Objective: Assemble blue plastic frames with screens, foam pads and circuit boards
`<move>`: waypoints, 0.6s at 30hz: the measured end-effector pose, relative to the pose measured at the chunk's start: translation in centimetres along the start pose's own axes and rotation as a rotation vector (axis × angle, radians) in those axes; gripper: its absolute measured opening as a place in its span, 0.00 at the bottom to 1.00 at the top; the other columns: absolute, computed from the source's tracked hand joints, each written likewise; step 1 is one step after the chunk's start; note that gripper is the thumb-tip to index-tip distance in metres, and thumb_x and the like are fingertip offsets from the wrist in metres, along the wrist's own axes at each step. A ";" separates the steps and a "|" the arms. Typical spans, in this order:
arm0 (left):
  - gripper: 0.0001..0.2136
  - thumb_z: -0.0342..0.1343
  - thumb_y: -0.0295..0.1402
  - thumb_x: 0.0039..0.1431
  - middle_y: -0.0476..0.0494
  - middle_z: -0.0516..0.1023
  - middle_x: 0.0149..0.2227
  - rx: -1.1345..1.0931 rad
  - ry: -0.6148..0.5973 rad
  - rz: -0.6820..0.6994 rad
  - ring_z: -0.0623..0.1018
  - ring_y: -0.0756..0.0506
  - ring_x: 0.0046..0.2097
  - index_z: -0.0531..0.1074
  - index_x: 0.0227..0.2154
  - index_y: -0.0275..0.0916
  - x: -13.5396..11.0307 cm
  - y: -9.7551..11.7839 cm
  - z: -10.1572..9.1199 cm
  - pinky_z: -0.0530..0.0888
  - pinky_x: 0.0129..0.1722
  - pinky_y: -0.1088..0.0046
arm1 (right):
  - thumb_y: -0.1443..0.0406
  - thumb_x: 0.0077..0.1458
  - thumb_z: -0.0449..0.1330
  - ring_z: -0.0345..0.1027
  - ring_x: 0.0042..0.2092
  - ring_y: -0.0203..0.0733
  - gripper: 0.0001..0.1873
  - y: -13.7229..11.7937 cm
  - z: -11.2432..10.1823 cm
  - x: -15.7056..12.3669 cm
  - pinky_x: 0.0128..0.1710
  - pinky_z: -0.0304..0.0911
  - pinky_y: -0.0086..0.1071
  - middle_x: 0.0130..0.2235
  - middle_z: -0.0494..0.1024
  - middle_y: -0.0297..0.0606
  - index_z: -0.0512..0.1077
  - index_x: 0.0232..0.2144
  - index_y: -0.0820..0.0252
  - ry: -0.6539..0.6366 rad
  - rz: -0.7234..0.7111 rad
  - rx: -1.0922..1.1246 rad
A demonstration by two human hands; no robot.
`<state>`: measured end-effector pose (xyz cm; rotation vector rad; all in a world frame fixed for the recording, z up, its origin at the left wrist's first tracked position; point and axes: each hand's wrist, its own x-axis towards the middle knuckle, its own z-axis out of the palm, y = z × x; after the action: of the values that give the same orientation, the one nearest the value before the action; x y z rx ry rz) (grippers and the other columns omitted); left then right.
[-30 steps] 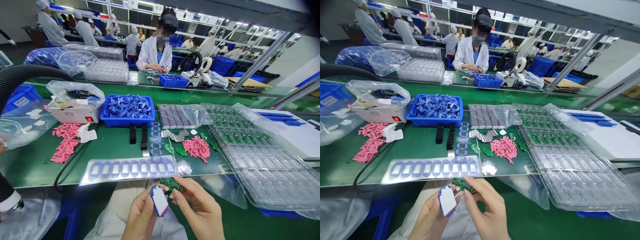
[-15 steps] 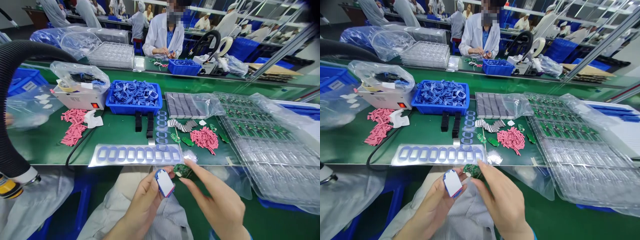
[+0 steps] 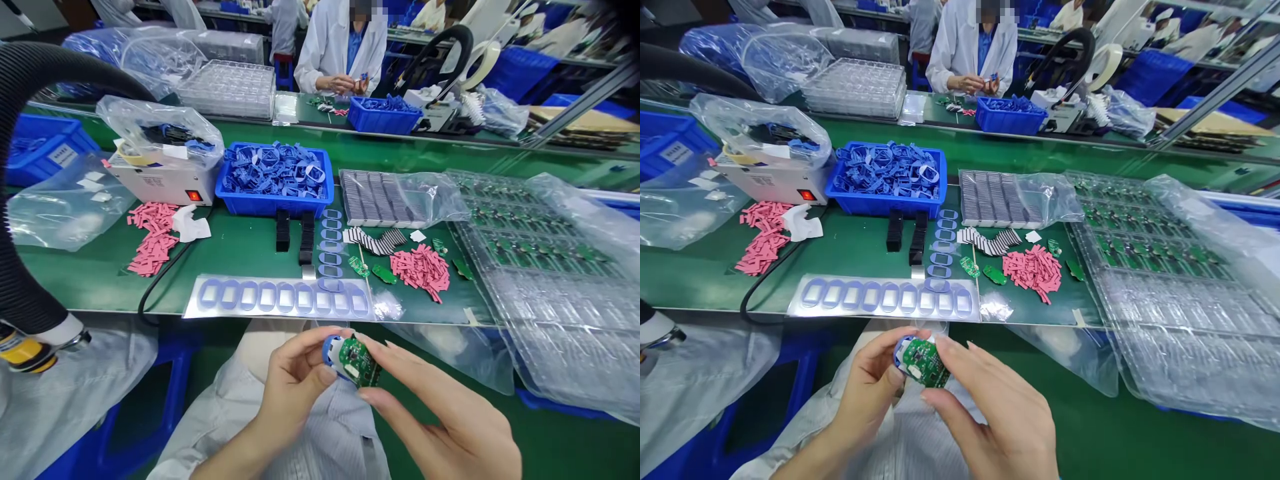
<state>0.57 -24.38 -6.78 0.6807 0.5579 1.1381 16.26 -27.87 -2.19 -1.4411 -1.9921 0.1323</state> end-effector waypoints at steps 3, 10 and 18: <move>0.13 0.64 0.37 0.51 0.45 0.83 0.45 0.047 0.008 0.020 0.81 0.46 0.45 0.79 0.41 0.48 0.0 0.0 0.0 0.75 0.46 0.79 | 0.61 0.61 0.56 0.77 0.43 0.42 0.13 -0.1 0.3 0.2 0.47 0.73 0.31 0.42 0.82 0.36 0.70 0.46 0.58 -0.024 -0.041 -0.045; 0.13 0.65 0.38 0.50 0.42 0.82 0.46 0.092 0.029 0.026 0.80 0.42 0.47 0.80 0.40 0.47 0.0 -0.2 -0.2 0.76 0.46 0.74 | 0.60 0.62 0.54 0.77 0.43 0.43 0.13 -0.1 0.2 0.5 0.46 0.74 0.32 0.41 0.82 0.36 0.69 0.47 0.58 -0.034 -0.066 -0.086; 0.13 0.65 0.38 0.49 0.41 0.82 0.45 0.100 0.079 -0.016 0.80 0.40 0.46 0.81 0.39 0.46 -0.1 0.0 0.1 0.76 0.46 0.68 | 0.63 0.61 0.56 0.77 0.43 0.45 0.12 0.0 0.2 0.5 0.46 0.74 0.34 0.42 0.82 0.37 0.70 0.47 0.58 0.008 -0.087 -0.084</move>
<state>0.55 -24.51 -6.71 0.7185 0.6897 1.1313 16.08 -27.36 -2.11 -1.4022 -2.0718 0.0048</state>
